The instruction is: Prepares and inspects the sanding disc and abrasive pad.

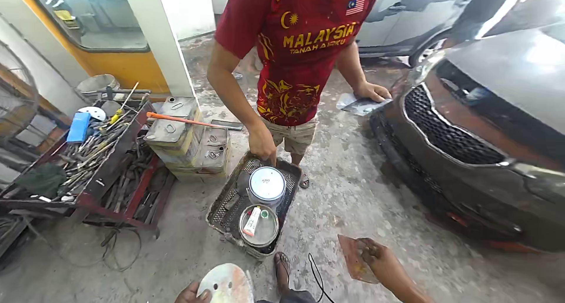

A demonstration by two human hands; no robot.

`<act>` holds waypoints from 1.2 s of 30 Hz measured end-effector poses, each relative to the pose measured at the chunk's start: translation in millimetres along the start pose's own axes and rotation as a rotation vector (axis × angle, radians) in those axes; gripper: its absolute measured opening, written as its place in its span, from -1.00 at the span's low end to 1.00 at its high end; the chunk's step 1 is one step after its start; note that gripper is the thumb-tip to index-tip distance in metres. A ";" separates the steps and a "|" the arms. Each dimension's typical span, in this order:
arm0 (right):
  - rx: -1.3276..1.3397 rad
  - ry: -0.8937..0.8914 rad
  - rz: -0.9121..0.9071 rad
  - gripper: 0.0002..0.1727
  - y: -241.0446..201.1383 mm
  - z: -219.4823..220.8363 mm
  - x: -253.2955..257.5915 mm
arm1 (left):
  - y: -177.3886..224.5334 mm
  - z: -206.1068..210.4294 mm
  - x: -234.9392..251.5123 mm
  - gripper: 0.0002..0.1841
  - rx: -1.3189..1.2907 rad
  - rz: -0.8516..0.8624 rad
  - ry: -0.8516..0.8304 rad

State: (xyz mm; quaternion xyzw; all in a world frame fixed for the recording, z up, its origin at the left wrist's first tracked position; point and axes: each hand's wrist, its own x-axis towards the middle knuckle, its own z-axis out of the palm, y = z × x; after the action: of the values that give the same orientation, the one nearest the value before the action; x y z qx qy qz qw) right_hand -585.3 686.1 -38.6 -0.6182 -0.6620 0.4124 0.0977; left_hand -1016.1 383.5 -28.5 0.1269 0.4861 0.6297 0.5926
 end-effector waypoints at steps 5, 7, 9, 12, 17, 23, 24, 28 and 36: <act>0.362 0.091 -0.020 -0.68 -52.6 2.2 -101.2 | -0.4 41.1 22.4 -0.69 0.153 -0.143 -0.029; 0.580 0.106 -0.007 -0.70 -80.9 -4.1 -142.5 | 2.9 64.3 27.2 -0.70 0.227 -0.159 -0.057; 0.756 0.125 -0.081 -0.70 -101.7 -14.0 -183.3 | 0.2 90.4 32.5 -0.73 0.315 -0.161 -0.115; 0.984 0.087 -0.213 -0.70 -102.4 -15.0 -228.9 | -16.4 135.8 31.0 -0.74 0.493 -0.148 -0.237; 0.617 0.270 0.200 -0.64 34.8 62.6 -271.8 | -73.7 196.8 -4.8 -0.60 0.825 0.048 -0.577; 0.552 0.800 0.396 -0.56 137.0 30.9 -392.1 | -117.1 233.9 -48.8 -0.67 0.700 -0.067 -0.700; 0.615 0.811 0.401 -0.55 144.0 24.7 -406.4 | -124.2 242.9 -57.6 -0.67 0.656 -0.119 -0.722; 1.185 0.867 0.427 -0.68 153.6 39.5 -466.2 | -154.7 265.2 -112.2 -0.70 0.552 -0.271 -0.756; 1.683 0.971 0.403 -0.81 186.6 78.5 -560.7 | -207.5 272.5 -194.6 -0.73 0.566 -0.304 -0.845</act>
State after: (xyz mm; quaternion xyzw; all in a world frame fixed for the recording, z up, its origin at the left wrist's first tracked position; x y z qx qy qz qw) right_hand -376.3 129.1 -0.1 -0.5500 0.0760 0.4590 0.6936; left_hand -634.7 303.8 29.3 0.4525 0.3686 0.2747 0.7641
